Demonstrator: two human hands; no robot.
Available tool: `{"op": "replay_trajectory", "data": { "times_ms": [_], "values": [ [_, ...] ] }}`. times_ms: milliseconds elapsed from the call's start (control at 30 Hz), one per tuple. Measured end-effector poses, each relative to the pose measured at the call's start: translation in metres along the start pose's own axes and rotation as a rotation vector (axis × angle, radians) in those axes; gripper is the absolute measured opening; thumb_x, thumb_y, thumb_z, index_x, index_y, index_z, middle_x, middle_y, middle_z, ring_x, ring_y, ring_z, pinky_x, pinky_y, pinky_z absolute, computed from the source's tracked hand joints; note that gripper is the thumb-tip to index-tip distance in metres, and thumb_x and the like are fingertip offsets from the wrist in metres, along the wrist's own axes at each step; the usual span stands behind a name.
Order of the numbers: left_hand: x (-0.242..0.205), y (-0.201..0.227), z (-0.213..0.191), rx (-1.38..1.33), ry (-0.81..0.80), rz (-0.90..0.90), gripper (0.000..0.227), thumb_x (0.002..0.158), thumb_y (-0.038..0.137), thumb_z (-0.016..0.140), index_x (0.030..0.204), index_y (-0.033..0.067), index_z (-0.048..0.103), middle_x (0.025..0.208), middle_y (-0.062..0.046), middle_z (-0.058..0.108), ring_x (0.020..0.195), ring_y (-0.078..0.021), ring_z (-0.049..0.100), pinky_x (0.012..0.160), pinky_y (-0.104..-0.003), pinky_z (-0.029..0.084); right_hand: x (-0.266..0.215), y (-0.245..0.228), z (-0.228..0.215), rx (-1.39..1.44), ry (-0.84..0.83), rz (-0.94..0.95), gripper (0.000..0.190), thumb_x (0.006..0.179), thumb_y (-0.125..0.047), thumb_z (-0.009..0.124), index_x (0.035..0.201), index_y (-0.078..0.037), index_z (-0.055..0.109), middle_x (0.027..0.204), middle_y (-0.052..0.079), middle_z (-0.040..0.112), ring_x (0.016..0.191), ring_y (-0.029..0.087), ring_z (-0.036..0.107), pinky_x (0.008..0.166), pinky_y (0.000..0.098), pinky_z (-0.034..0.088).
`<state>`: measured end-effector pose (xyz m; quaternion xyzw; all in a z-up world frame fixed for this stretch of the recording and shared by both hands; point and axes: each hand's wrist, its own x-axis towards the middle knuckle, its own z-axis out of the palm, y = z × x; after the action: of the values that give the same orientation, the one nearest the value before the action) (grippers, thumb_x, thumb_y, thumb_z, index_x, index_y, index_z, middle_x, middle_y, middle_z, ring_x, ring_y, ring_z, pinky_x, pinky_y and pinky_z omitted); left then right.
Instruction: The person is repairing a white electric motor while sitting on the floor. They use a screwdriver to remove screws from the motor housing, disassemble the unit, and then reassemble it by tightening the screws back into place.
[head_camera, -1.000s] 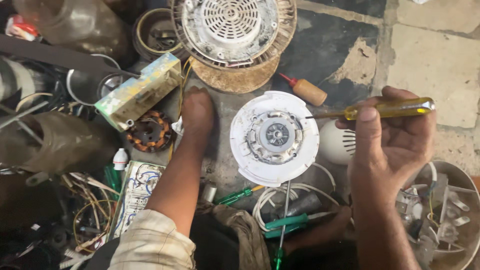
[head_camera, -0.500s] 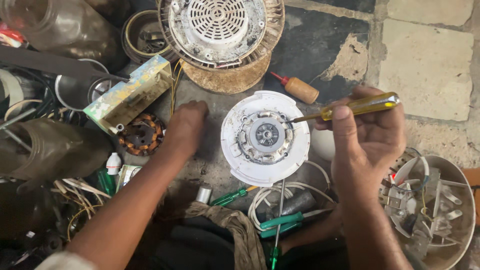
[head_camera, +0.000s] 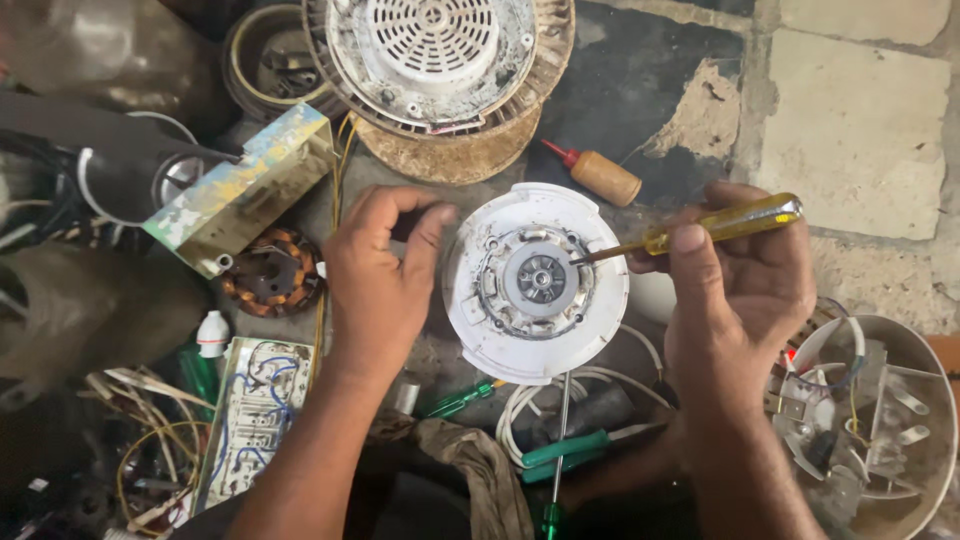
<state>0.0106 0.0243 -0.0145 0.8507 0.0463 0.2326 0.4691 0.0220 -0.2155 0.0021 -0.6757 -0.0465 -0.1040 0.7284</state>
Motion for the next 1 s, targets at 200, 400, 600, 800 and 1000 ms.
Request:
{"op": "replay_trajectory", "data": {
  "times_ms": [200, 400, 600, 800, 1000],
  "values": [
    [-0.008, -0.018, 0.002, -0.031, -0.022, 0.016, 0.012, 0.098, 0.004, 0.075, 0.109, 0.0033, 0.071, 0.104, -0.01, 0.073, 0.096, -0.0247, 0.075, 0.083, -0.033, 0.057, 0.001, 0.005, 0.004, -0.052, 0.063, -0.022, 0.033, 0.109, -0.006, 0.07, 0.134, 0.008, 0.055, 0.106, 0.014, 0.068, 0.091, 0.016, 0.068, 0.083, 0.0325, 0.064],
    [-0.012, 0.002, 0.01, -0.054, -0.11, 0.051, 0.02, 0.093, -0.002, 0.074, 0.111, 0.0047, 0.073, 0.107, -0.011, 0.074, 0.097, -0.0239, 0.076, 0.082, -0.031, 0.058, 0.004, 0.005, 0.0, 0.02, 0.038, -0.018, 0.031, 0.11, -0.004, 0.069, 0.133, 0.008, 0.053, 0.106, 0.015, 0.068, 0.089, 0.017, 0.068, 0.081, 0.0329, 0.063],
    [-0.014, 0.021, 0.016, -0.078, -0.256, 0.068, 0.018, 0.093, -0.002, 0.073, 0.109, 0.0051, 0.072, 0.106, -0.01, 0.072, 0.097, -0.0255, 0.074, 0.082, -0.034, 0.059, 0.004, 0.005, -0.004, 0.032, 0.072, 0.032, 0.034, 0.108, -0.005, 0.067, 0.136, 0.008, 0.053, 0.103, 0.014, 0.067, 0.087, 0.016, 0.068, 0.079, 0.0324, 0.063],
    [0.011, 0.028, 0.012, 0.046, -0.495, 0.227, 0.012, 0.085, 0.009, 0.078, 0.096, 0.007, 0.074, 0.094, -0.007, 0.067, 0.096, -0.028, 0.067, 0.085, -0.043, 0.053, 0.009, 0.0, -0.008, 0.053, 0.03, -0.006, 0.029, 0.114, -0.006, 0.068, 0.133, 0.009, 0.052, 0.104, 0.015, 0.067, 0.088, 0.017, 0.068, 0.08, 0.0324, 0.062],
    [0.034, 0.029, 0.02, 0.128, -0.735, 0.356, 0.011, 0.081, 0.012, 0.078, 0.092, 0.0097, 0.079, 0.093, -0.005, 0.069, 0.096, -0.0274, 0.066, 0.083, -0.043, 0.053, 0.01, 0.002, -0.013, 0.039, 0.073, 0.023, 0.031, 0.11, -0.007, 0.068, 0.134, 0.007, 0.052, 0.101, 0.013, 0.067, 0.085, 0.016, 0.067, 0.077, 0.0314, 0.062]
  ]
}}
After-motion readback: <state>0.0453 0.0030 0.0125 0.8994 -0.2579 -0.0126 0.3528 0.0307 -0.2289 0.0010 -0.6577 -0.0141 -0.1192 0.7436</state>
